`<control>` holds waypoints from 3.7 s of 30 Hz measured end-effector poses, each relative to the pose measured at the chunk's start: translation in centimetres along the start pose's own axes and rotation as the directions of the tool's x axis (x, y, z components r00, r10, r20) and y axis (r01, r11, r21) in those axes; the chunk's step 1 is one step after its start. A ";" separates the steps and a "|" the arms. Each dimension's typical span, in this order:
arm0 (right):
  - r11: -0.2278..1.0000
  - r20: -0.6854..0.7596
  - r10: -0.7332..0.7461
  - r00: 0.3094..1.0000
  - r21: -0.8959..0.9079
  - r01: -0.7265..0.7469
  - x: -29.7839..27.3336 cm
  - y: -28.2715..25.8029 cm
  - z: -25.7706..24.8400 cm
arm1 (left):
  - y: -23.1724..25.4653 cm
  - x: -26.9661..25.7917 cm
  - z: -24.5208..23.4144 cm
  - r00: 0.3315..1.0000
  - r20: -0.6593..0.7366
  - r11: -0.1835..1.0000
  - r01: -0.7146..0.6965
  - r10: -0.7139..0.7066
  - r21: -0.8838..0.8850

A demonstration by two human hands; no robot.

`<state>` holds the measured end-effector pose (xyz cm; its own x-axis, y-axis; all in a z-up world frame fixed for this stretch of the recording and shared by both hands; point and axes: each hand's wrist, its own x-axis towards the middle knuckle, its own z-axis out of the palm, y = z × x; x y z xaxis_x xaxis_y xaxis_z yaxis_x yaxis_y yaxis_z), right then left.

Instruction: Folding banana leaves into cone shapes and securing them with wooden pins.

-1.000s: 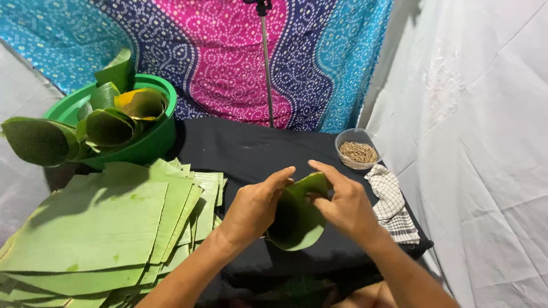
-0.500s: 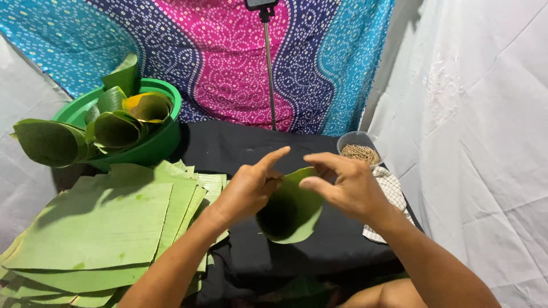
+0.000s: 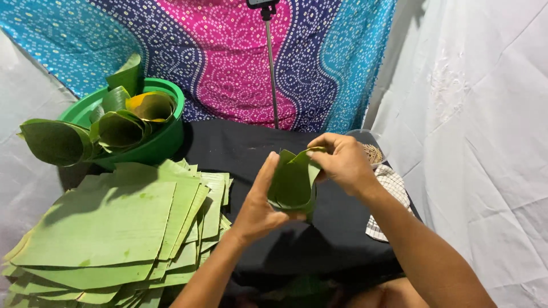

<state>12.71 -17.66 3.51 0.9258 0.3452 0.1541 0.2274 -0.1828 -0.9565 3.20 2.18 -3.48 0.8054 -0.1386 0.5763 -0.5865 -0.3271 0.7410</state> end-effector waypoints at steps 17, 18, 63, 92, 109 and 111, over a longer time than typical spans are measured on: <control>0.990 0.136 -0.019 0.991 0.144 -0.001 -4.4 12.5 6.6 | -8.3 -0.5 2.7 0.876 -0.275 0.746 0.132 -0.395 -0.652; 0.992 0.057 0.024 0.998 0.124 -0.031 -4.6 11.6 7.2 | -8.2 -0.8 3.4 0.861 -0.269 0.681 0.116 -0.432 -0.723; 0.860 0.083 0.145 0.986 0.483 -0.167 -6.2 11.1 11.2 | -7.7 -7.7 0.1 0.892 -0.043 0.426 0.173 -0.451 -0.888; 0.726 0.200 -0.685 0.700 0.262 0.636 12.7 -11.3 20.8 | 5.7 9.2 -29.4 0.995 -0.076 0.990 0.061 -0.071 -0.125; 0.753 0.379 -0.599 0.706 -0.035 0.657 26.0 -10.7 34.5 | -5.6 8.2 -42.1 0.875 -0.485 0.863 0.249 -0.006 0.439; 0.775 0.435 -0.506 0.745 -0.149 0.613 26.1 -10.1 34.7 | -6.4 7.7 -42.4 0.853 -0.516 0.777 0.378 -0.081 0.503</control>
<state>24.08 25.17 8.54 0.4434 0.7502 0.4905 0.7894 -0.0676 -0.6102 9.51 42.85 10.77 0.6900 0.3906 0.6094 -0.1076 -0.7771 0.6200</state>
